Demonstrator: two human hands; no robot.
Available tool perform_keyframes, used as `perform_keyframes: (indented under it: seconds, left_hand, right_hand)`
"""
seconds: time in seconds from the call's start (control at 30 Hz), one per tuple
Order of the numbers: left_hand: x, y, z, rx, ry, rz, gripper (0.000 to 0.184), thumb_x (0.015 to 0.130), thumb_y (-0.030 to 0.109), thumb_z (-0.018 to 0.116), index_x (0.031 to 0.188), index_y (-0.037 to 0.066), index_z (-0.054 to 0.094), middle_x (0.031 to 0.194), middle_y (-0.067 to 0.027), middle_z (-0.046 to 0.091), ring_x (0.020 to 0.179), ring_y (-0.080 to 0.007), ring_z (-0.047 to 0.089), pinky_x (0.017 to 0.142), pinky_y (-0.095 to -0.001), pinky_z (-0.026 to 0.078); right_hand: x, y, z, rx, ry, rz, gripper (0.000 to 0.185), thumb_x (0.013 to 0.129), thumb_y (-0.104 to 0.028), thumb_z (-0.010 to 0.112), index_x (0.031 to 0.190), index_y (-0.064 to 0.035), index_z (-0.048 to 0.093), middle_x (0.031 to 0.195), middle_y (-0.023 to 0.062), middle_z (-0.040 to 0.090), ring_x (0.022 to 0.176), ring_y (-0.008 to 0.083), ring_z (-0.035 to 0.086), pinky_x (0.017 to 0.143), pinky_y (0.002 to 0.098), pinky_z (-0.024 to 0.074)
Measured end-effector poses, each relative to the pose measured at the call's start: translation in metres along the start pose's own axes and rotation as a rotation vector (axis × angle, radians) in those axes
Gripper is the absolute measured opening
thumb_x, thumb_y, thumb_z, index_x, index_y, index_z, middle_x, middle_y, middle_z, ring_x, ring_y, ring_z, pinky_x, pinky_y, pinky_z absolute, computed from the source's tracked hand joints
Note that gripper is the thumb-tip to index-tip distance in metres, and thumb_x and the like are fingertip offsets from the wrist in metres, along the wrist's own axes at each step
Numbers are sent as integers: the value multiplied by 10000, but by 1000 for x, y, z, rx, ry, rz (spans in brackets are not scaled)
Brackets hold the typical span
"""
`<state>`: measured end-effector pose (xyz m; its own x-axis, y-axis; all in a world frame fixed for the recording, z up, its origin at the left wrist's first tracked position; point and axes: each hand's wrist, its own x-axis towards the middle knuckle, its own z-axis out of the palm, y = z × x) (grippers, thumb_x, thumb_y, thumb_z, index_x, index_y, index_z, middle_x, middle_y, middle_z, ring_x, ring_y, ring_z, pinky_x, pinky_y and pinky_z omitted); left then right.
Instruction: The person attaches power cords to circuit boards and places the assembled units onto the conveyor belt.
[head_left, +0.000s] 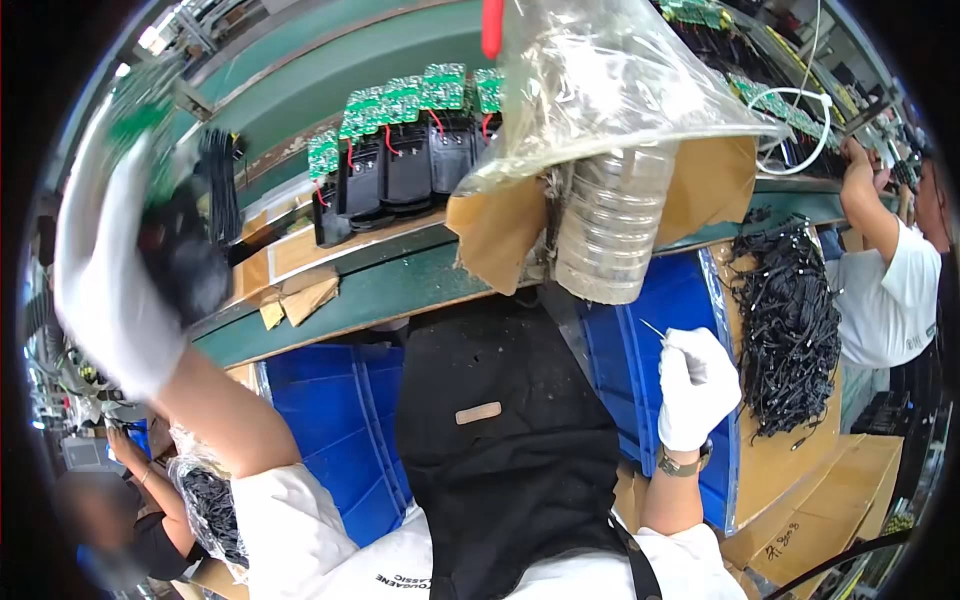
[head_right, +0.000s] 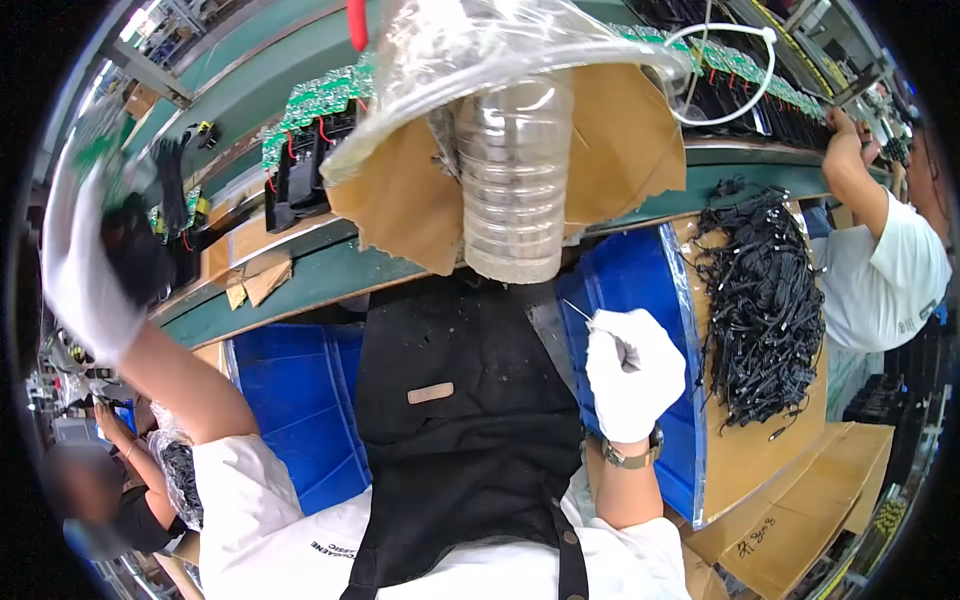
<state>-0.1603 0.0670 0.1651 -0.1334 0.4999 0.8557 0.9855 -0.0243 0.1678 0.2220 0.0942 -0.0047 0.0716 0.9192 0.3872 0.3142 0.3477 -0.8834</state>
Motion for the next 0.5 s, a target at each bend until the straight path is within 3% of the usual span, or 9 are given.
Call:
perform_keyframes:
  seconds: [0.03,0.1,0.17,0.23,0.3,0.4,0.5]
  left_hand:
    - [12,-11,9,270,-67,324,257,891,126,598,1089,-14,680,1203,-94,640,1073,-127,600,916,-262,468]
    - [21,-9,58,-349,72,-213,266,853,121,650,1106,46,689,1194,-90,649,1032,-137,626,916,-255,462]
    - [30,-43,97,-299,28,-284,325,811,157,704,1126,76,685,1170,-131,656,1053,-194,636,950,-276,444]
    - [33,-102,142,-59,3,-117,394,820,205,709,1178,54,649,1237,-104,625,1073,-174,611,947,-300,448]
    - [33,-134,177,191,75,47,417,786,198,724,1146,18,615,1322,-238,499,1201,-358,519,1003,-386,420]
    - [21,-182,218,189,-38,-19,502,807,232,700,1229,24,526,1400,-339,313,1261,-461,401,1054,-407,363]
    - [13,-200,226,143,-343,-178,576,820,296,692,1269,-11,501,1309,-291,474,1249,-414,447,1034,-398,385]
  right_hand:
    - [0,0,0,9,-4,-6,146,755,133,598,837,32,663,681,6,543,552,44,438,481,194,325]
    - [-1,-1,0,44,3,49,150,764,137,588,847,35,661,690,9,548,563,45,450,489,189,338]
    - [-1,1,-1,31,0,18,157,767,140,585,858,36,660,695,9,549,567,45,456,496,186,348]
    - [0,2,-3,9,15,29,160,769,142,581,859,37,661,693,9,549,565,45,456,497,187,350]
    - [0,-3,-3,24,27,40,162,771,144,578,858,37,661,690,8,549,561,41,453,493,186,346]
    - [2,-4,-5,38,44,79,164,769,148,577,855,36,662,687,7,547,557,37,446,490,186,340]
    - [2,-2,-7,6,53,54,166,767,149,576,853,36,662,684,5,543,552,36,442,486,185,335]
